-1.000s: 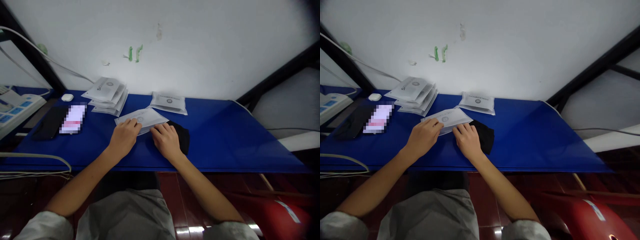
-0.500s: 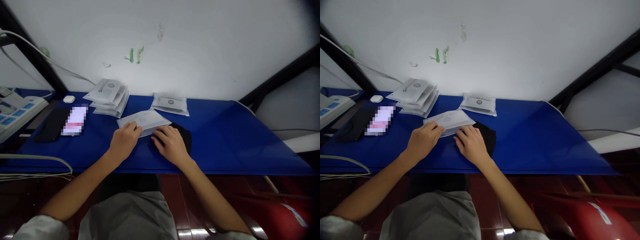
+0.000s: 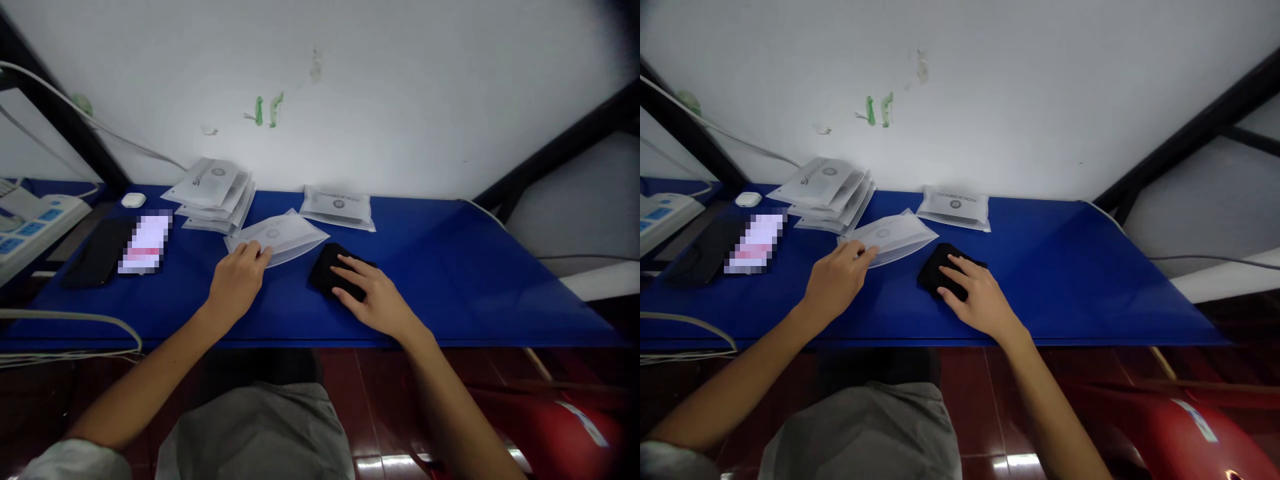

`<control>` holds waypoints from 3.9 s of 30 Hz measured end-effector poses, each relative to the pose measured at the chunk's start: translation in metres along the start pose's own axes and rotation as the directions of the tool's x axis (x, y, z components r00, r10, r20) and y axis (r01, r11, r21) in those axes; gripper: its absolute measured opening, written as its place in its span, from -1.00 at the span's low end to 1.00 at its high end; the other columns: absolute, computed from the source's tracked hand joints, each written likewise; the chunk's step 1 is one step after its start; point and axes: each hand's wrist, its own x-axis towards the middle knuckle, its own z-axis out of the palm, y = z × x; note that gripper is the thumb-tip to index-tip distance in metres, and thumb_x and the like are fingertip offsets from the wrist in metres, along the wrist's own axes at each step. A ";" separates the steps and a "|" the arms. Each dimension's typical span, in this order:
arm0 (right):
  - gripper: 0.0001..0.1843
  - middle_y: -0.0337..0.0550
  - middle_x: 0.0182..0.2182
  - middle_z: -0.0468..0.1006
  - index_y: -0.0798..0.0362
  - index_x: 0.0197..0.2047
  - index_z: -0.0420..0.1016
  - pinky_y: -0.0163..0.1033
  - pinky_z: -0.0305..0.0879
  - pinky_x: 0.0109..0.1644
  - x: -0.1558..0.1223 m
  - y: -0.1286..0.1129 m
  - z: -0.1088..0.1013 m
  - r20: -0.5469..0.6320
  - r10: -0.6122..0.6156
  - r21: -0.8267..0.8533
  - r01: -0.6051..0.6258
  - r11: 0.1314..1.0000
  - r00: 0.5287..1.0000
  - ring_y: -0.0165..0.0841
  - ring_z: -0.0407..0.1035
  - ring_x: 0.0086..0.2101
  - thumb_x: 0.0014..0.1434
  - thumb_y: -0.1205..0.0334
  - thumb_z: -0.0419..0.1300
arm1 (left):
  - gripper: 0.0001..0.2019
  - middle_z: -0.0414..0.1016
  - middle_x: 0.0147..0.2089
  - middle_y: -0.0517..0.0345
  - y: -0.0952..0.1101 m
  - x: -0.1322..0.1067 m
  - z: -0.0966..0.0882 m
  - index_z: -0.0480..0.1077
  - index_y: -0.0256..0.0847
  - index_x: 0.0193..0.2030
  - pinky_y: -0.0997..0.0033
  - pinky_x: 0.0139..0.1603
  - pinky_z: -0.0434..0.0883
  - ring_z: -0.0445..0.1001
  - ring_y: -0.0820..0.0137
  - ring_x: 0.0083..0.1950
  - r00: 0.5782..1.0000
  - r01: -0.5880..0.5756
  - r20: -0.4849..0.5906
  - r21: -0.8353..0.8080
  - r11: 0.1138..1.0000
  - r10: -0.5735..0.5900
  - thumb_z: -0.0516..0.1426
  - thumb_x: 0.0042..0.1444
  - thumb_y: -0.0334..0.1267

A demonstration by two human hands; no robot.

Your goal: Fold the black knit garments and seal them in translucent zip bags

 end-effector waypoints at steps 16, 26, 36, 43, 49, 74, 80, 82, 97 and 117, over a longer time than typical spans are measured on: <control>-0.51 0.08 0.31 0.18 0.06 0.15 0.37 0.26 -0.02 0.30 0.004 -0.045 0.001 0.046 -0.122 -0.064 0.124 0.990 0.991 0.00 -0.01 0.30 0.23 0.00 0.09 | -0.68 0.49 -0.22 0.03 -0.005 0.006 0.010 0.49 -0.20 -0.05 0.42 -0.45 0.30 0.46 0.31 -0.22 0.999 0.032 -0.003 -0.023 0.999 -0.032 -0.09 0.33 -0.29; -0.59 0.06 0.33 0.14 0.05 0.08 0.35 0.09 0.21 0.24 -0.006 -0.045 -0.006 0.186 -0.160 0.253 0.111 0.961 0.969 -0.10 0.00 0.31 0.14 0.24 0.16 | -0.70 0.50 -0.24 0.05 -0.006 0.005 0.016 0.50 -0.21 -0.08 0.43 -0.46 0.29 0.47 0.32 -0.24 1.000 0.022 -0.009 -0.047 0.999 -0.023 -0.06 0.32 -0.32; 0.02 0.06 0.36 0.03 0.02 0.38 -0.01 0.18 0.15 0.26 -0.013 -0.055 -0.003 0.305 -0.134 0.117 0.102 0.988 0.943 -0.03 -0.08 0.33 -0.05 0.07 0.39 | -0.73 0.50 -0.26 0.09 -0.008 0.002 0.023 0.49 -0.20 -0.08 0.42 -0.48 0.28 0.48 0.33 -0.26 0.998 -0.006 -0.057 -0.050 0.999 0.003 -0.04 0.30 -0.34; -0.08 0.03 0.21 0.32 0.01 0.33 0.13 0.24 0.03 0.28 -0.013 -0.063 0.000 0.249 -0.208 0.076 0.195 0.978 0.946 -0.05 0.18 0.18 -0.10 0.32 0.34 | -0.74 0.51 -0.27 0.11 -0.008 0.001 0.023 0.50 -0.21 -0.09 0.41 -0.47 0.28 0.48 0.33 -0.26 0.999 -0.013 -0.053 -0.047 0.999 0.011 -0.02 0.30 -0.33; -0.09 -0.03 0.21 0.34 0.05 0.30 0.16 0.21 -0.07 0.35 -0.017 -0.057 -0.003 0.260 -0.270 0.170 0.231 0.958 0.927 -0.14 0.10 0.26 -0.18 0.54 0.13 | -0.73 0.51 -0.26 0.10 -0.007 0.002 0.021 0.50 -0.19 -0.11 0.41 -0.46 0.28 0.48 0.32 -0.25 0.999 0.002 -0.032 -0.061 0.998 -0.004 -0.03 0.31 -0.31; -0.22 0.01 0.20 0.37 0.10 0.28 0.22 0.09 0.16 0.26 -0.017 -0.072 -0.001 0.297 -0.304 0.116 0.282 0.952 0.905 -0.14 0.18 0.23 -0.05 0.54 0.20 | -0.73 0.50 -0.25 0.07 -0.007 0.001 0.019 0.50 -0.19 -0.12 0.39 -0.44 0.30 0.48 0.30 -0.22 1.000 0.010 -0.022 -0.074 0.997 -0.012 -0.03 0.30 -0.30; -0.35 -0.06 0.08 0.51 0.11 0.23 0.31 -0.02 0.34 0.18 -0.019 -0.072 -0.007 0.200 -0.382 0.131 0.362 0.923 0.902 -0.25 0.39 0.08 0.04 0.58 0.10 | -0.74 0.52 -0.25 0.06 -0.007 0.002 0.014 0.50 -0.20 -0.12 0.39 -0.44 0.30 0.48 0.30 -0.22 0.999 0.000 -0.042 -0.084 0.996 -0.004 -0.03 0.30 -0.31; -0.39 -0.03 0.08 0.51 0.12 0.21 0.33 -0.02 0.36 0.17 -0.018 -0.072 -0.003 0.152 -0.397 0.087 0.388 0.918 0.905 -0.24 0.40 0.07 0.09 0.59 0.04 | -0.73 0.52 -0.24 0.06 -0.006 0.003 0.011 0.50 -0.20 -0.12 0.38 -0.43 0.30 0.48 0.29 -0.22 0.998 -0.008 -0.065 -0.084 0.996 0.003 -0.03 0.30 -0.31; -0.60 -0.14 0.09 0.50 -0.03 0.14 0.41 0.00 0.33 0.21 0.012 -0.056 0.000 -0.282 -0.522 -0.201 0.482 0.852 0.805 -0.23 0.24 0.19 0.29 0.44 0.04 | -0.81 0.51 -0.21 0.04 -0.004 0.000 -0.022 0.46 -0.25 -0.18 0.36 -0.46 0.28 0.49 0.23 -0.14 0.987 -0.059 0.146 -0.037 0.998 0.063 0.06 0.15 -0.48; -0.63 0.01 0.10 0.48 0.08 0.13 0.41 0.06 0.34 0.18 0.050 -0.044 0.020 -0.091 -0.653 -0.302 0.604 0.738 0.752 -0.15 0.29 0.16 0.30 0.45 0.02 | -0.76 0.51 -0.27 0.05 -0.009 0.002 -0.020 0.45 -0.24 -0.18 0.42 -0.41 0.30 0.49 0.31 -0.22 0.996 -0.080 -0.045 -0.024 0.997 0.079 -0.06 0.29 -0.39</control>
